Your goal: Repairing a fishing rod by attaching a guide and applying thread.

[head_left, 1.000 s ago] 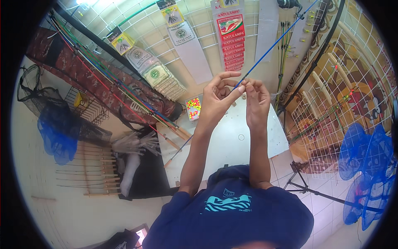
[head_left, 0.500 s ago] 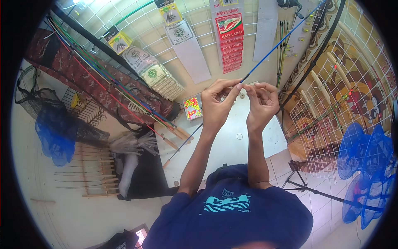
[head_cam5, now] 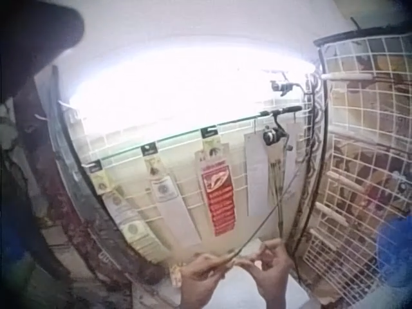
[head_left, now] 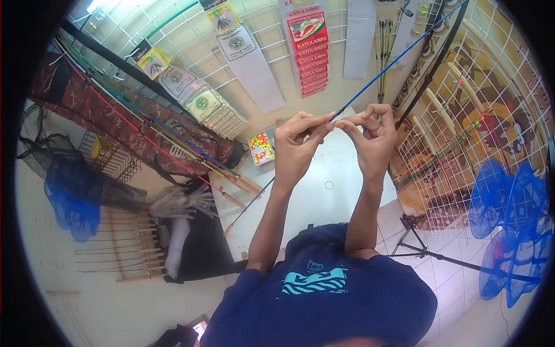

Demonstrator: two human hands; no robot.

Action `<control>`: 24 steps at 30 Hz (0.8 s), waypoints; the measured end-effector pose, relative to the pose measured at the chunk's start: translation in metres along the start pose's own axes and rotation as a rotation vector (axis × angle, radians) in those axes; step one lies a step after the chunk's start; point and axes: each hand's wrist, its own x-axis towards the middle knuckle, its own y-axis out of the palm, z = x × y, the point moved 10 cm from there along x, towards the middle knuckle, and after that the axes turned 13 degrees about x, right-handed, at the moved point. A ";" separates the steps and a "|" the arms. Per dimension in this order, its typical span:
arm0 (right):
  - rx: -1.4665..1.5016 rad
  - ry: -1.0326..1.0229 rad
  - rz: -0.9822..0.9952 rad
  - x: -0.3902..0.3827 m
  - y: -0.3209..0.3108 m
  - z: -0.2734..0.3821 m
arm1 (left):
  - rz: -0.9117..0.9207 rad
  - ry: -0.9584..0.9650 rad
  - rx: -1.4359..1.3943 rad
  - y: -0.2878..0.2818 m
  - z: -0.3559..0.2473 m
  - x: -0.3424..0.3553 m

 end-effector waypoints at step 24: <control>-0.089 0.041 -0.112 -0.003 -0.010 0.005 | 0.051 -0.016 -0.015 0.007 -0.001 -0.001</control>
